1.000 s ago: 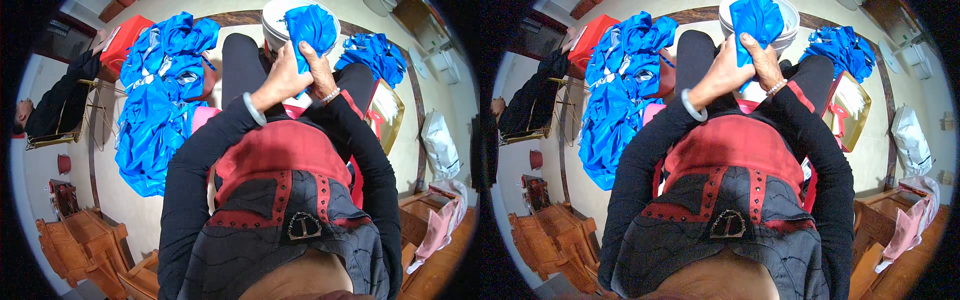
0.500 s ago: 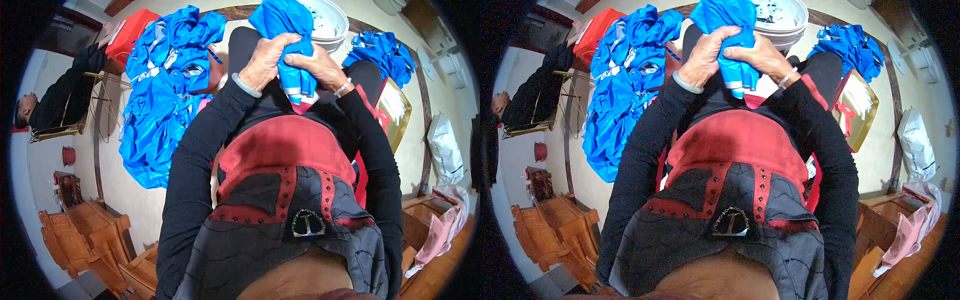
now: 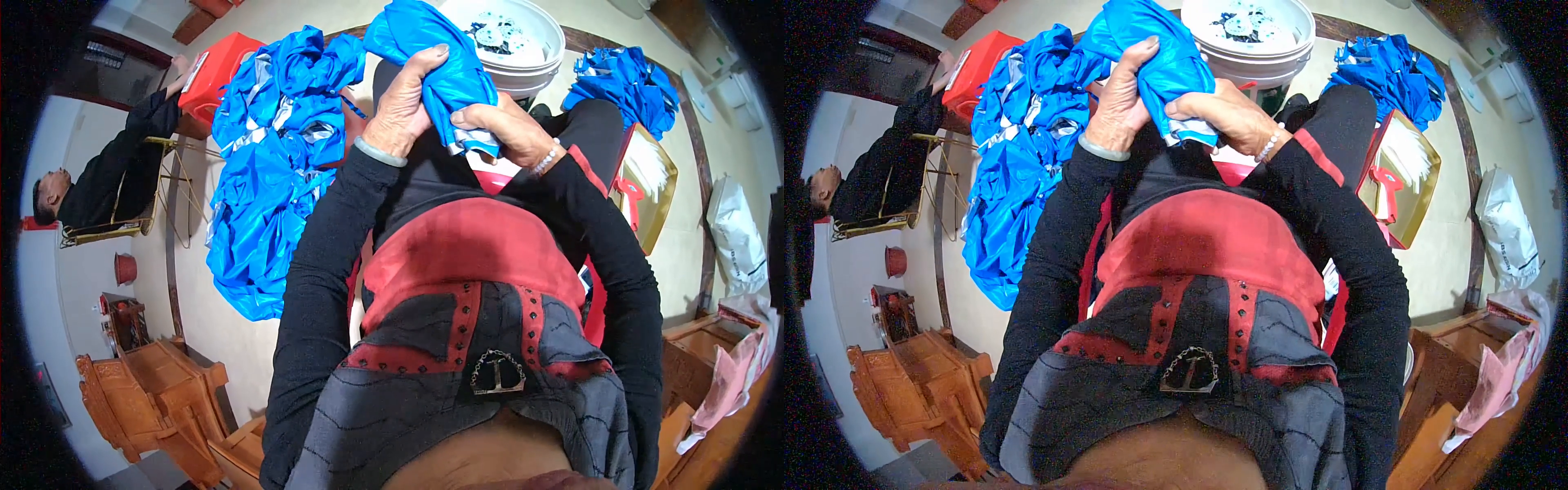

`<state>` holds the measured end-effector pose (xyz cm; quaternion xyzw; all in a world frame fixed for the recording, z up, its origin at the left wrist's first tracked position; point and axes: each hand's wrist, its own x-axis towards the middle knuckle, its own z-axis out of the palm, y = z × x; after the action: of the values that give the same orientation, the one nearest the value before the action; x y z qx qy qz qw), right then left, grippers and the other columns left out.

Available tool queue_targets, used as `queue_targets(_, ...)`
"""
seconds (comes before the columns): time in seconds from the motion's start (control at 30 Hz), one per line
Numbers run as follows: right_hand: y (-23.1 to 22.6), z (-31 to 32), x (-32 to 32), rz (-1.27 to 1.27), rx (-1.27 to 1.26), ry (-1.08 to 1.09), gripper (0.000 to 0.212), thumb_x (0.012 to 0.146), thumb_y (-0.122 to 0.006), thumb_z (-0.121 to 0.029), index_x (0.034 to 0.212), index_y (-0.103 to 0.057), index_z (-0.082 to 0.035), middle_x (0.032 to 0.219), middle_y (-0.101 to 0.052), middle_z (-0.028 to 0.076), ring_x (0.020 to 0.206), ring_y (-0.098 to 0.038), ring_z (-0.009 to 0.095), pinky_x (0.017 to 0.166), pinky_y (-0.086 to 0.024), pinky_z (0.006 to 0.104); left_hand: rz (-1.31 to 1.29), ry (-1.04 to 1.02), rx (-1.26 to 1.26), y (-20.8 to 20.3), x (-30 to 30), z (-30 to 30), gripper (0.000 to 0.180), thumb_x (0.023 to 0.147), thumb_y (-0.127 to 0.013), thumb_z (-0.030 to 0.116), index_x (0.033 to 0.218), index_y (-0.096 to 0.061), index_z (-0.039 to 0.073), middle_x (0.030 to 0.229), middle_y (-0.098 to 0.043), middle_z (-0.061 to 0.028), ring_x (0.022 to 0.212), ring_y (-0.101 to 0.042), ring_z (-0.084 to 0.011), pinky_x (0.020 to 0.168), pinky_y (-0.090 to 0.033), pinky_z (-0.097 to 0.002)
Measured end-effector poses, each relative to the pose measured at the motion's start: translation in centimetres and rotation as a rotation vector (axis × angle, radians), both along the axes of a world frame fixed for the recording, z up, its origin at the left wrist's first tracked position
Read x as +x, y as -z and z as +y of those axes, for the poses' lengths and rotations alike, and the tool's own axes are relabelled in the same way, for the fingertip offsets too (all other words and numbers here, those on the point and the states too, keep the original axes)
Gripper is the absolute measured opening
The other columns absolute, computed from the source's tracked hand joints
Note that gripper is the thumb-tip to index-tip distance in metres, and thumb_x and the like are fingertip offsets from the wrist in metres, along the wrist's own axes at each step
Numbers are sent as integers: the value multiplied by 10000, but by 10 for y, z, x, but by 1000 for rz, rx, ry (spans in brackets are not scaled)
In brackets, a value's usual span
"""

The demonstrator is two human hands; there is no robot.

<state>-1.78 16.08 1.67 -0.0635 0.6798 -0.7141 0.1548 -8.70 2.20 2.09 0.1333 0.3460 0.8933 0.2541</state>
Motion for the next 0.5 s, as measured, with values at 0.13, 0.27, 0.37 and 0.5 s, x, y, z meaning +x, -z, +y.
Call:
queue_targets(0.13,3,9,4,-315,-562,-260,411,771,-574,-341,1002,-498,-9,705,-597,116,396,-508,161,269,-336,225,189,156,54,-5,-1,0,638,702,-625,365,1152,-412,-35,1027,-536,-201,956,-551,-322,863,-447,-442)
queue_targets(0.27,11,11,10,-387,-814,-384,531,802,-537,-424,1091,-436,10,793,-600,178,428,-540,239,305,-407,273,182,97,33,-9,14,-1,647,697,-619,381,1148,-412,-35,1003,-547,-196,955,-553,-325,858,-453,-430)
queue_targets(0.37,3,11,11,-328,-552,-353,469,826,-514,-430,1031,-505,-8,793,-612,146,524,-598,222,347,-451,269,83,15,-17,-8,9,-5,473,706,-643,250,1064,-478,-11,943,-571,-121,862,-577,-235,800,-481,-360)
queue_targets(0.5,8,28,-12,-36,-108,-24,584,804,-551,-432,1181,-430,-2,1059,-548,156,961,-544,202,752,-461,290,92,-161,-93,0,-2,-7,281,684,-685,117,916,-572,5,864,-589,-45,765,-579,-138,721,-490,-275)
